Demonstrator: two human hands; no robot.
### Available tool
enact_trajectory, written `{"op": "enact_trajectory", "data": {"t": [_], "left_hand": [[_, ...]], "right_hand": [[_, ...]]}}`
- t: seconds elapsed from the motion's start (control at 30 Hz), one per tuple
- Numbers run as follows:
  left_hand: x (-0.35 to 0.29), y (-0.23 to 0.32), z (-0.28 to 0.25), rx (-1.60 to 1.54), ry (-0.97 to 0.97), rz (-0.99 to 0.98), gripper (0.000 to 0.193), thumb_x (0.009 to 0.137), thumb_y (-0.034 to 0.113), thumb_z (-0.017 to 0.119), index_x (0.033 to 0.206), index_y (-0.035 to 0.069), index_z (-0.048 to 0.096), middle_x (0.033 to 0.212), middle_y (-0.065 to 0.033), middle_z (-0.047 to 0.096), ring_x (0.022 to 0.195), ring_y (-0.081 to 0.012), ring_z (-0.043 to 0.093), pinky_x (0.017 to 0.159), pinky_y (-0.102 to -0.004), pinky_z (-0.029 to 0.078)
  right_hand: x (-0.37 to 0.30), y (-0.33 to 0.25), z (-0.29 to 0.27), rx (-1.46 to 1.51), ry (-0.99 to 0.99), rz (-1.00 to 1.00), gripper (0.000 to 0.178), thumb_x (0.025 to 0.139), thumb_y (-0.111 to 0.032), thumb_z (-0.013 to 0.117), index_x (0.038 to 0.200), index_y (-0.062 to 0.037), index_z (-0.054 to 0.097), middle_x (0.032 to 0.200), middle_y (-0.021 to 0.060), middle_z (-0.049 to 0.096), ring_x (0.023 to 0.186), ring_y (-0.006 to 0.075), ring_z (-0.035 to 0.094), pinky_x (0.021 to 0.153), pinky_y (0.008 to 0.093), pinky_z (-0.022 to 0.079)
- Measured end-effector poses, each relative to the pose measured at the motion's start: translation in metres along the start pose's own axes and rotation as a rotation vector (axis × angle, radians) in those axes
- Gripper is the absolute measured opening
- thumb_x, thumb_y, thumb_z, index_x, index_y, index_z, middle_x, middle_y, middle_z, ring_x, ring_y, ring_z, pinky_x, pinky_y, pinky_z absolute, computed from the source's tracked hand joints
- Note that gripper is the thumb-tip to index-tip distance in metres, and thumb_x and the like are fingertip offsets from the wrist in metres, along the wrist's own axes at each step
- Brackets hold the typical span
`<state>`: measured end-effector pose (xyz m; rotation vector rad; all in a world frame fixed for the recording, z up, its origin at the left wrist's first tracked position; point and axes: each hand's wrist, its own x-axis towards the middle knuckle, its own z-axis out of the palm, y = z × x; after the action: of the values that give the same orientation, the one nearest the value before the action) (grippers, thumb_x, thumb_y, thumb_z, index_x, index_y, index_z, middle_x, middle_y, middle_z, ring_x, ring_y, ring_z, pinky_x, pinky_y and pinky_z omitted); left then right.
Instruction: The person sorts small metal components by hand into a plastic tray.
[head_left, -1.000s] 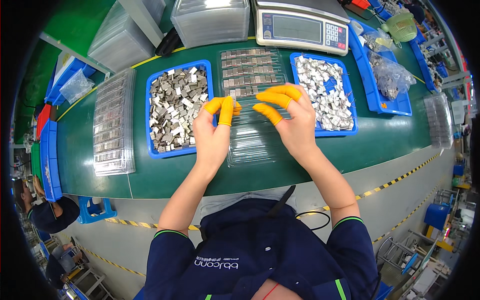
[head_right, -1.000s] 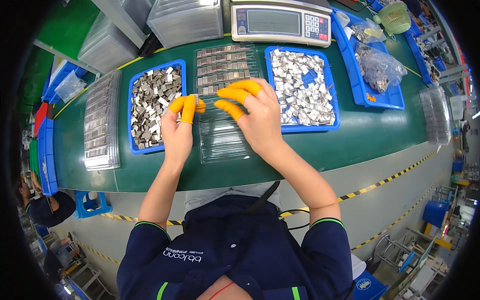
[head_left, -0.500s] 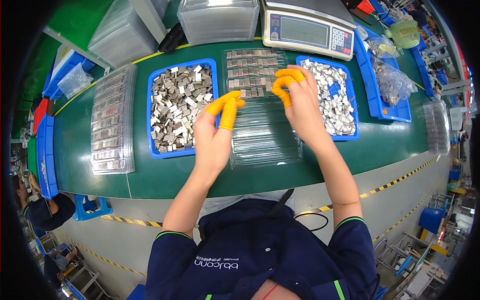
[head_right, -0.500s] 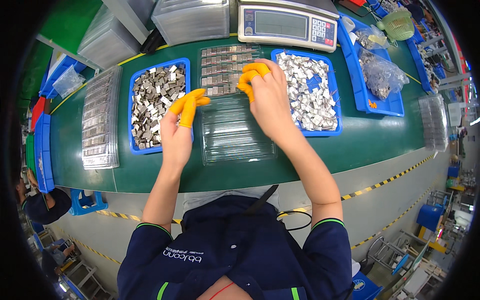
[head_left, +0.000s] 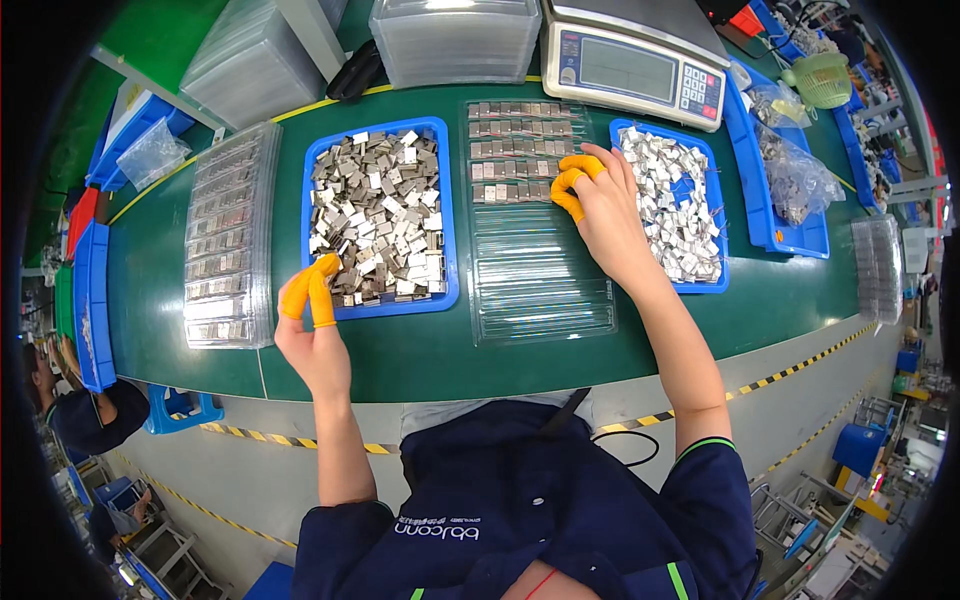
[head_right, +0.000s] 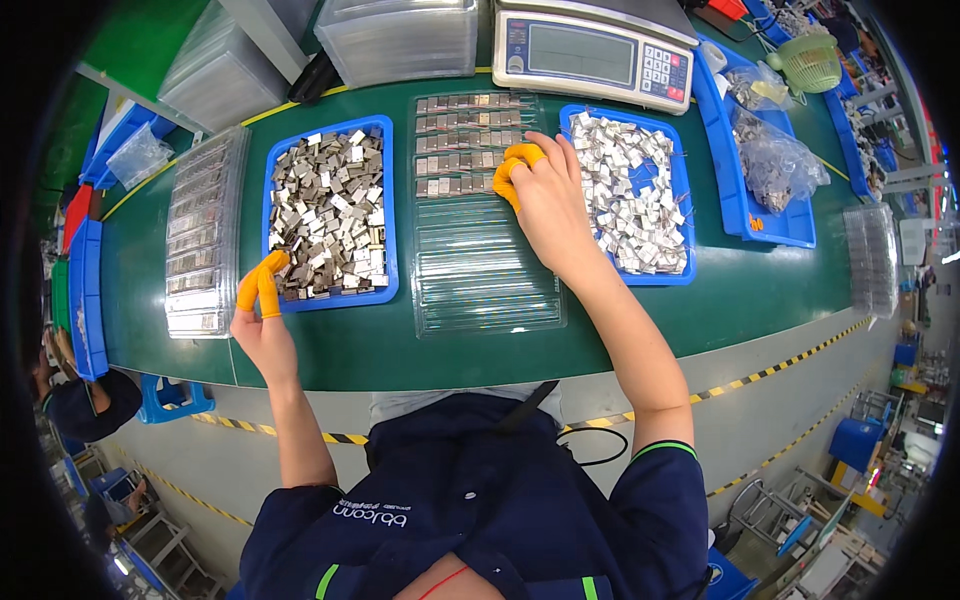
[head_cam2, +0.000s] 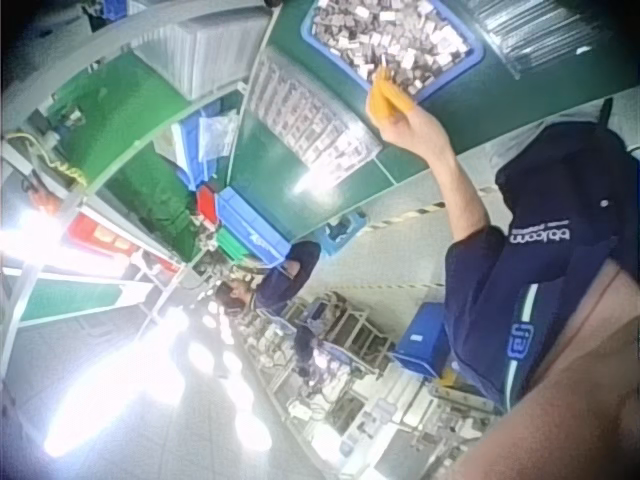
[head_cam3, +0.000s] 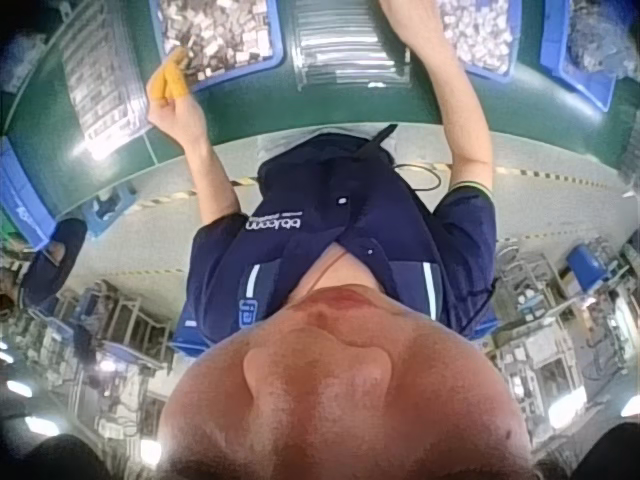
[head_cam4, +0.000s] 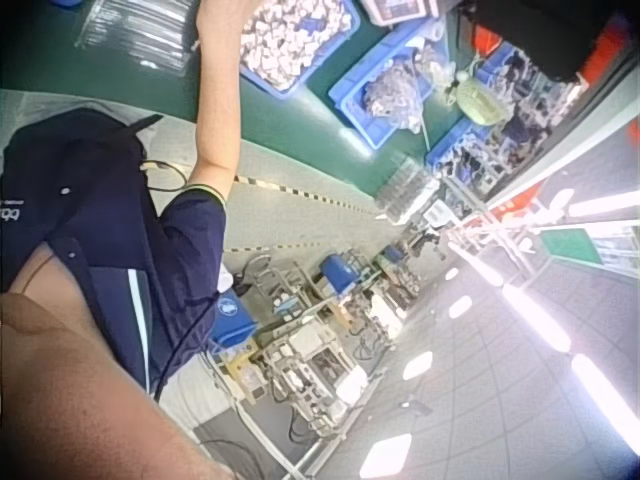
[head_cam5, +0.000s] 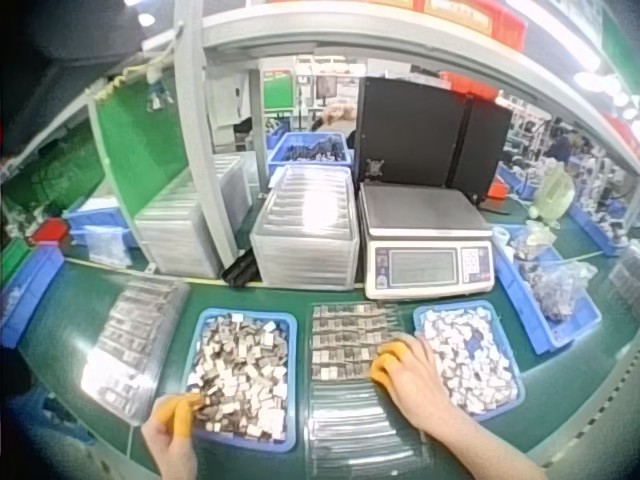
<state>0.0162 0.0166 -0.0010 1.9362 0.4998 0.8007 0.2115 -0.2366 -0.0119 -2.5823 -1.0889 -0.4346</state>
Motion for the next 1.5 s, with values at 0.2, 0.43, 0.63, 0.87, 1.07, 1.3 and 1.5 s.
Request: {"op": "enact_trajectory", "data": {"t": [0.2,0.43,0.63,0.87,1.07,1.3,1.5], "left_hand": [[0.018,0.005,0.01,0.289,-0.082,0.173,0.018,0.082,0.006,0.062,0.099,0.004,0.067,0.101,-0.0081,0.063,0.095,-0.023,0.056,0.086,-0.0327,0.04],[0.063,0.001,0.044,0.67,-0.271,0.491,0.029,0.071,0.013,0.072,0.099,0.008,0.066,0.098,-0.0107,0.061,0.104,-0.0283,0.049,0.093,-0.0393,0.033],[0.073,0.007,0.049,0.729,-0.419,0.488,0.025,0.072,0.01,0.069,0.096,0.003,0.066,0.098,-0.0142,0.06,0.1,-0.0294,0.049,0.092,-0.0398,0.033],[0.087,0.008,0.039,0.666,-0.614,0.592,0.023,0.073,0.007,0.066,0.096,0.004,0.066,0.098,-0.0128,0.061,0.103,-0.0305,0.049,0.093,-0.0398,0.037],[0.093,-0.005,0.029,0.767,-0.62,0.705,0.02,0.075,0.008,0.064,0.094,0.004,0.067,0.095,-0.0119,0.062,0.099,-0.0299,0.051,0.089,-0.0369,0.04],[0.076,0.016,0.044,-0.039,-0.404,-0.118,0.021,0.083,0.002,0.059,0.103,-0.006,0.061,0.095,-0.0117,0.063,0.087,-0.0211,0.064,0.074,-0.0283,0.053],[0.052,0.035,0.074,-0.508,-0.539,-0.383,0.027,0.084,0.003,0.061,0.108,-0.008,0.057,0.098,-0.0149,0.063,0.088,-0.0215,0.065,0.079,-0.0264,0.053]], "right_hand": [[0.002,0.011,-0.021,0.072,0.179,0.069,0.014,0.073,-0.013,0.068,0.086,-0.0072,0.066,0.098,0.0082,0.063,0.106,0.027,0.052,0.1,0.0452,0.032],[-0.048,0.084,-0.049,-0.108,0.095,0.368,0.027,0.074,-0.018,0.072,0.096,-0.0029,0.065,0.09,0.0166,0.064,0.08,0.0296,0.059,0.077,0.0392,0.046],[-0.048,0.083,-0.048,0.079,-0.027,0.596,0.024,0.074,-0.016,0.071,0.094,-0.0033,0.066,0.085,0.014,0.065,0.072,0.0261,0.062,0.064,0.035,0.048],[-0.052,0.085,-0.049,0.055,0.127,0.597,0.022,0.073,-0.016,0.072,0.093,-0.0096,0.069,0.085,0.013,0.066,0.079,0.0266,0.063,0.069,0.0353,0.048],[-0.048,0.079,-0.055,0.235,0.313,0.746,0.02,0.077,-0.011,0.07,0.095,-0.0037,0.066,0.088,0.0114,0.067,0.077,0.022,0.065,0.068,0.0306,0.049],[-0.047,0.076,-0.055,0.613,0.525,0.652,0.024,0.08,-0.002,0.067,0.102,0.0026,0.058,0.089,0.0098,0.065,0.083,0.0157,0.065,0.071,0.0242,0.05],[-0.021,0.033,-0.05,1.054,0.438,0.579,0.025,0.077,0.003,0.067,0.101,0.005,0.062,0.094,0.0111,0.066,0.087,0.015,0.063,0.079,0.024,0.05]]}}
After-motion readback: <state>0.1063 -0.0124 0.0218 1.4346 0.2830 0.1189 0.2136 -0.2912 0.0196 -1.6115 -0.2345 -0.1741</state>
